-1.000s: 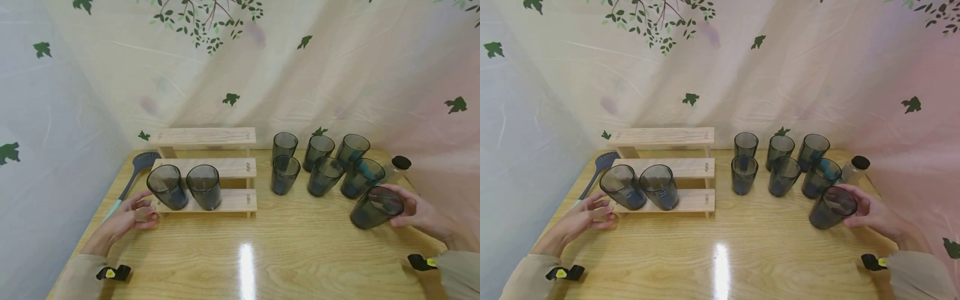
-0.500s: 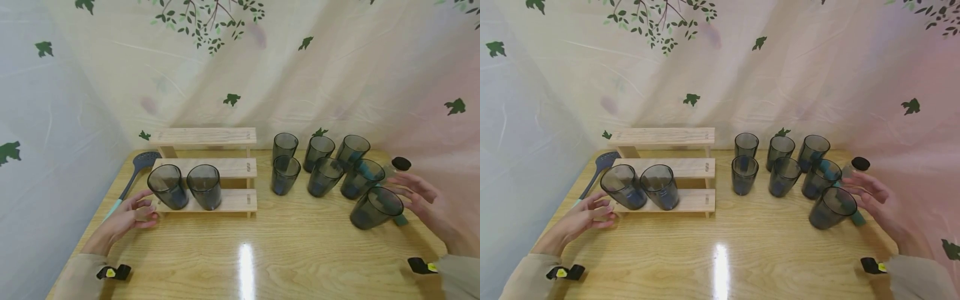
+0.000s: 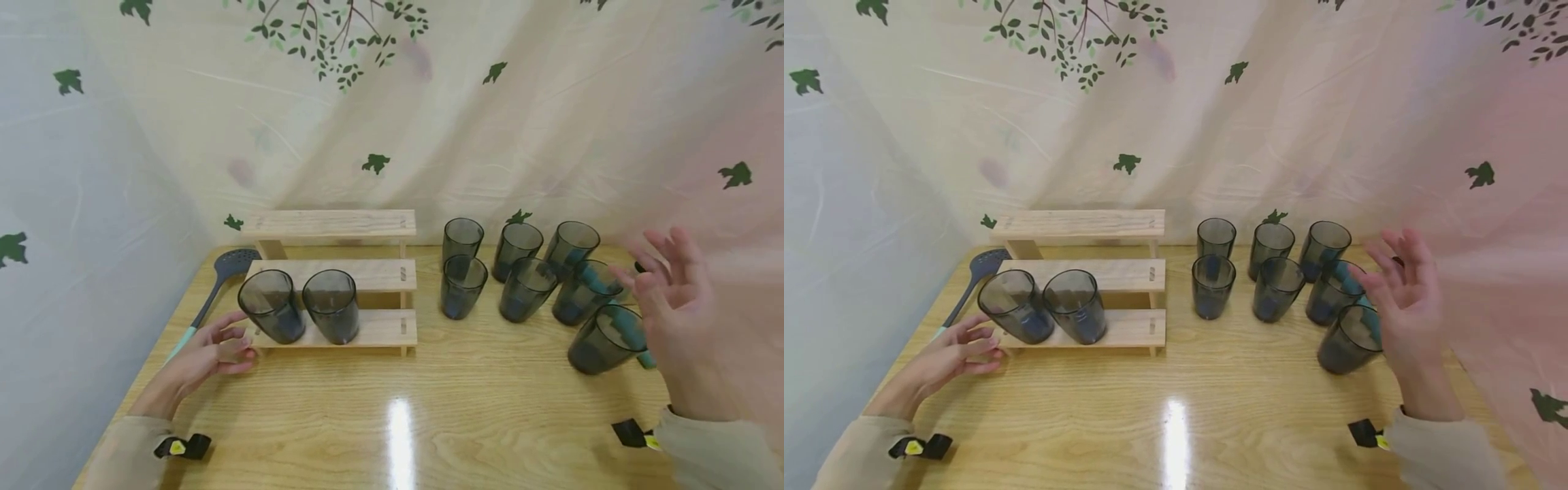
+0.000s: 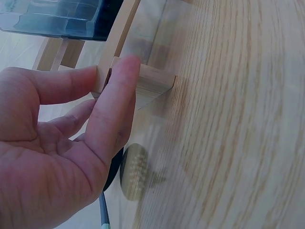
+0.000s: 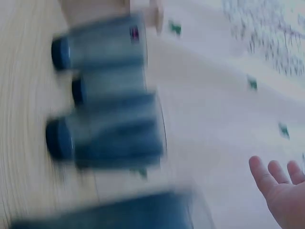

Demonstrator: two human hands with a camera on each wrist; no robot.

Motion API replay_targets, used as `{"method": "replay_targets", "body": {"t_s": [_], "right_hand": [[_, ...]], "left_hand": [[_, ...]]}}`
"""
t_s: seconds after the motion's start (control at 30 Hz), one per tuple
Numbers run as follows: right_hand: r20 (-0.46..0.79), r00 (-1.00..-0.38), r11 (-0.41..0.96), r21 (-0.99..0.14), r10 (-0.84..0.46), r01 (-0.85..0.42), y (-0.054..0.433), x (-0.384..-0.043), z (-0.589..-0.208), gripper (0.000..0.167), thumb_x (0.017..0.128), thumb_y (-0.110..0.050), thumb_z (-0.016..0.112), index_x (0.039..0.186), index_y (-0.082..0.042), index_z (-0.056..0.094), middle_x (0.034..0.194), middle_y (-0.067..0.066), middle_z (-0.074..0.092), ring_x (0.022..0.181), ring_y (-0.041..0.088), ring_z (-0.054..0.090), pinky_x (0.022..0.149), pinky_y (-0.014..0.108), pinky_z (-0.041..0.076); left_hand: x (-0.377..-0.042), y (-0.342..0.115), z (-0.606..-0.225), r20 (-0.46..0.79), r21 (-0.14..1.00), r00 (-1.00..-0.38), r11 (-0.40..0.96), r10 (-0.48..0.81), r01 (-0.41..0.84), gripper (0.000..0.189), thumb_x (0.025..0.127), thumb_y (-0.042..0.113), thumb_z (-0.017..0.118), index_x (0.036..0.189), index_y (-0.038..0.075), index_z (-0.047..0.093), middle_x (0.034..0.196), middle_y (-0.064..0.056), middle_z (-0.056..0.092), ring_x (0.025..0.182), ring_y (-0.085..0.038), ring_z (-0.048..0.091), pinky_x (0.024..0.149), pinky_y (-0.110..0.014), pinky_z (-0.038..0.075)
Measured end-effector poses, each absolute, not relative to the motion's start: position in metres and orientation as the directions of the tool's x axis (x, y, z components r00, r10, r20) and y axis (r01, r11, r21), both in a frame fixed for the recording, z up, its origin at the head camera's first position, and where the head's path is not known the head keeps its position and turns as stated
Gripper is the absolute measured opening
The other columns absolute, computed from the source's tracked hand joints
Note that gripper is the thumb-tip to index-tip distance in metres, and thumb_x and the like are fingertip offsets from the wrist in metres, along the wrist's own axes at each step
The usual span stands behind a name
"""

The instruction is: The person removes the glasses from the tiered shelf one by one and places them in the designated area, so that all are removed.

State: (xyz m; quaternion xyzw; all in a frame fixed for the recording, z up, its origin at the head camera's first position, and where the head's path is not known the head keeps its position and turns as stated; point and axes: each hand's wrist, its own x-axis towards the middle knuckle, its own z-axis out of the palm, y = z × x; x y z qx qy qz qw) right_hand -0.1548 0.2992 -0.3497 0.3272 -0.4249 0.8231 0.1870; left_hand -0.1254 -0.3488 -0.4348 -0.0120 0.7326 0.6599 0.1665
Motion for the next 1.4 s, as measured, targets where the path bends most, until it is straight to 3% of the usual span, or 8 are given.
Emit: {"method": "replay_targets", "body": {"t_s": [0.17, 0.4, 0.7, 0.97, 1.2, 1.4], "right_hand": [[0.712, -0.698, -0.580, -0.603, -0.081, -0.548, 0.260, -0.159, -0.348, 0.066, 0.097, 0.020, 0.048, 0.156, 0.003, 0.023, 0.155, 0.021, 0.034, 0.142, 0.038, 0.036, 0.111, 0.050, 0.044], [0.673, -0.719, -0.394, -0.717, -0.175, -0.575, 0.211, -0.163, -0.344, 0.070, 0.099, 0.015, 0.050, 0.160, -0.006, 0.024, 0.159, 0.020, 0.029, 0.144, 0.036, 0.035, 0.110, 0.043, 0.046], [0.578, -0.737, -0.314, -0.814, -0.351, -0.489, 0.151, -0.176, -0.348, 0.090, 0.096, -0.017, 0.072, 0.164, -0.017, 0.013, 0.161, 0.018, 0.026, 0.143, 0.032, 0.037, 0.110, 0.043, 0.047], [0.491, -0.731, -0.239, -0.871, -0.474, -0.430, 0.104, -0.185, -0.356, 0.103, 0.089, -0.031, 0.081, 0.164, -0.017, 0.012, 0.163, 0.015, 0.023, 0.146, 0.041, 0.029, 0.113, 0.047, 0.043], [0.373, -0.732, -0.123, -0.920, -0.570, -0.373, 0.071, -0.181, -0.376, 0.105, 0.086, -0.041, 0.082, 0.164, -0.023, 0.014, 0.163, 0.010, 0.025, 0.145, 0.035, 0.035, 0.113, 0.053, 0.041], [0.292, -0.732, -0.038, -0.939, -0.616, -0.343, 0.041, -0.176, -0.387, 0.107, 0.082, -0.048, 0.083, 0.163, -0.028, 0.015, 0.163, 0.012, 0.025, 0.144, 0.026, 0.038, 0.114, 0.048, 0.041]], "left_hand": [[-0.126, -0.350, -0.433, -0.258, 0.962, -0.945, 0.141, 0.200, -0.233, 0.073, 0.104, 0.007, 0.058, 0.158, -0.002, 0.011, 0.121, -0.017, 0.039, 0.095, -0.021, 0.068, 0.086, -0.042, 0.062], [-0.129, -0.348, -0.432, -0.255, 0.964, -0.944, 0.133, 0.212, -0.230, 0.072, 0.104, 0.008, 0.058, 0.159, -0.001, 0.012, 0.120, -0.016, 0.042, 0.095, -0.023, 0.068, 0.087, -0.046, 0.061], [-0.130, -0.346, -0.429, -0.251, 0.965, -0.944, 0.131, 0.215, -0.227, 0.072, 0.104, 0.008, 0.058, 0.158, -0.002, 0.012, 0.120, -0.017, 0.042, 0.096, -0.024, 0.067, 0.086, -0.047, 0.061], [-0.133, -0.341, -0.434, -0.239, 0.968, -0.946, 0.123, 0.217, -0.217, 0.070, 0.103, 0.007, 0.059, 0.157, -0.002, 0.015, 0.119, -0.017, 0.045, 0.094, -0.024, 0.067, 0.086, -0.047, 0.061], [-0.131, -0.338, -0.441, -0.252, 0.966, -0.943, 0.117, 0.216, -0.231, 0.071, 0.103, 0.008, 0.059, 0.158, -0.002, 0.015, 0.119, -0.017, 0.044, 0.095, -0.025, 0.067, 0.087, -0.048, 0.060], [-0.124, -0.346, -0.437, -0.250, 0.964, -0.947, 0.141, 0.204, -0.224, 0.072, 0.104, 0.008, 0.057, 0.158, -0.002, 0.012, 0.122, -0.019, 0.044, 0.096, -0.025, 0.066, 0.087, -0.047, 0.061]]}}
